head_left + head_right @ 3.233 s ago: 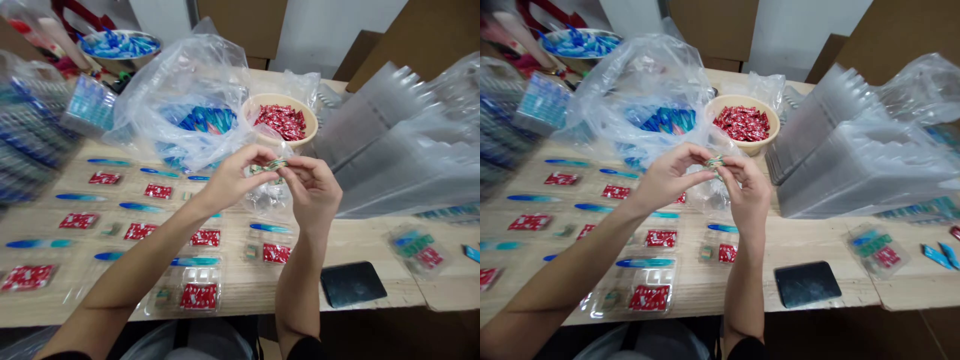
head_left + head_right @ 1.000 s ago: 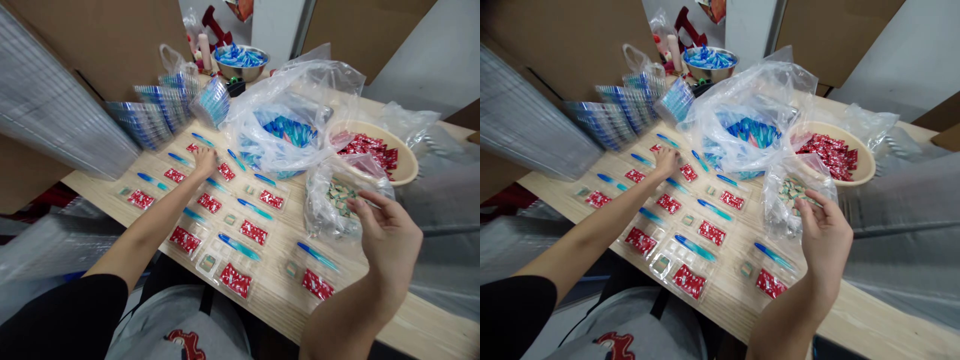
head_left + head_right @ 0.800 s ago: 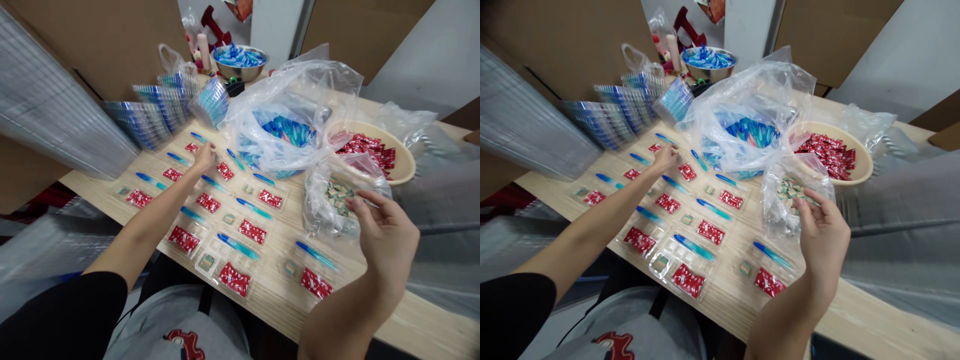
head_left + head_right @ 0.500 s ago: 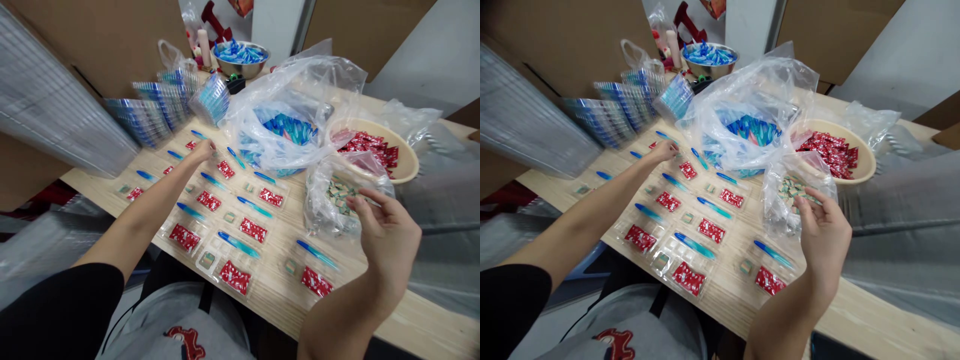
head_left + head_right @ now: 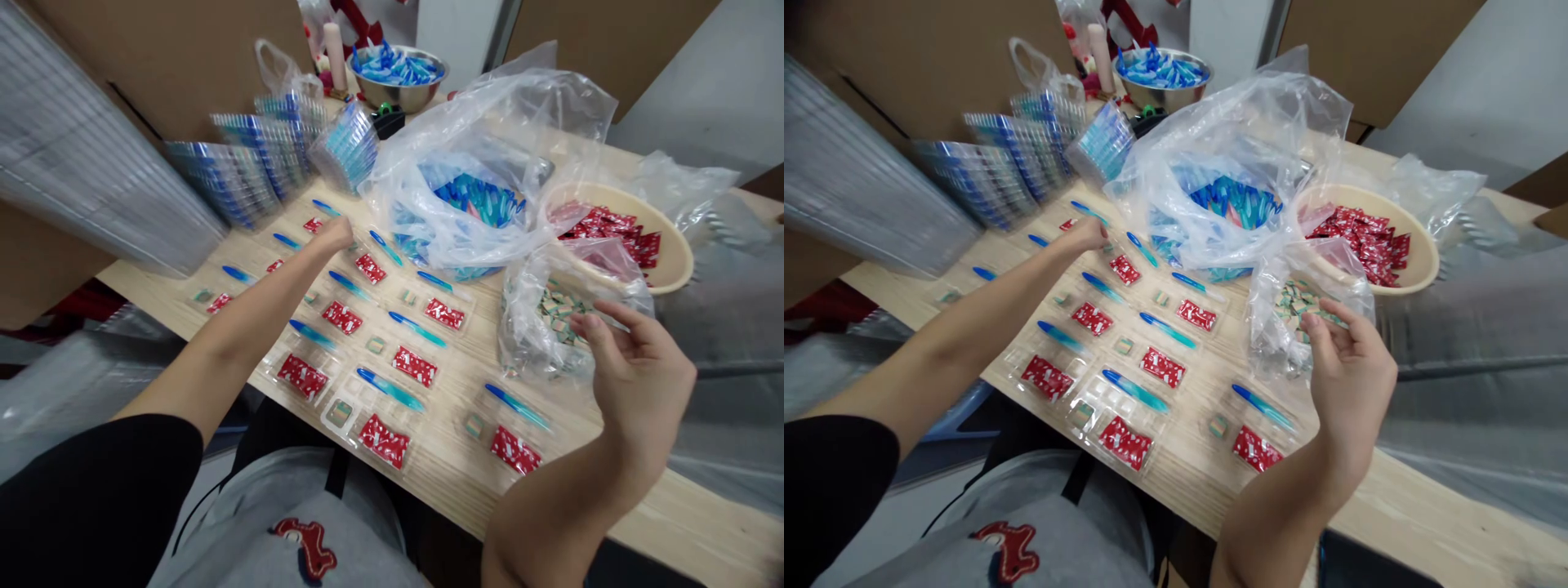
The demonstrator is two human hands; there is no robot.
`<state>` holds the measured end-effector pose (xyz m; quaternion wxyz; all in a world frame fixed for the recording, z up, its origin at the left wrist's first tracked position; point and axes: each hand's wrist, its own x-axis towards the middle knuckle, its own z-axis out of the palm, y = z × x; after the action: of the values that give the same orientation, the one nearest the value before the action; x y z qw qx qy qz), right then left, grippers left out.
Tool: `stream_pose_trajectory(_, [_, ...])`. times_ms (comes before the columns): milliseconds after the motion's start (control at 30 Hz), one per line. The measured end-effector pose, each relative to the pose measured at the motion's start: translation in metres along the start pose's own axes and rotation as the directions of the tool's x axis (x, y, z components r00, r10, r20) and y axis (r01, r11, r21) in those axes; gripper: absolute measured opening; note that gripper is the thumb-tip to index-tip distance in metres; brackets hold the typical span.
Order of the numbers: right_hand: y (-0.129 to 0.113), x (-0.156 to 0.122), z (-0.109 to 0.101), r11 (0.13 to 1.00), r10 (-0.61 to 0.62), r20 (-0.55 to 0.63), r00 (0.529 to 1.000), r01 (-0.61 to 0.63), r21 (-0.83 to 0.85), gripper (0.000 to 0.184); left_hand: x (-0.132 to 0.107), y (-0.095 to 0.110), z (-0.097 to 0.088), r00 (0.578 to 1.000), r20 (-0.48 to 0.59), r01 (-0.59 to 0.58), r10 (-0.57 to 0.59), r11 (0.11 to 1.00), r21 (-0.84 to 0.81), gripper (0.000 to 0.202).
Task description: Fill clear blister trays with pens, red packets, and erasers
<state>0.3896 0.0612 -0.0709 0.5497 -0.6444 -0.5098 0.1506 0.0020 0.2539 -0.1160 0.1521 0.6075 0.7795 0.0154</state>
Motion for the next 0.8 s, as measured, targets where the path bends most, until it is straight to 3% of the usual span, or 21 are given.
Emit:
stream_pose_trajectory(233, [0.002,-0.001,-0.001,1.000,0.005,0.003,1.000,-0.005,0.016,0.035,-0.014,0.004,0.006,0.992,-0.105,0.072,-0.063,0.994,0.082,0.036])
stream_pose_trajectory(600, [0.003,-0.001,-0.002,0.998,-0.025,-0.010,1.000,0.026,0.059,0.026,-0.041,0.006,0.004,0.996,-0.089,0.017,-0.005,0.991,0.133,0.037])
stream_pose_trajectory(733, [0.005,-0.001,-0.004,0.985,0.004,-0.053,0.999,0.005,0.175,0.025,-0.063,0.034,-0.007,0.990,-0.129,-0.041,0.062,0.986,0.162,0.038])
stream_pose_trajectory(800, [0.009,0.000,-0.005,0.967,0.016,-0.095,0.995,0.009,0.257,0.022,-0.086,0.067,-0.013,0.962,-0.103,-0.248,0.254,0.966,0.072,0.037])
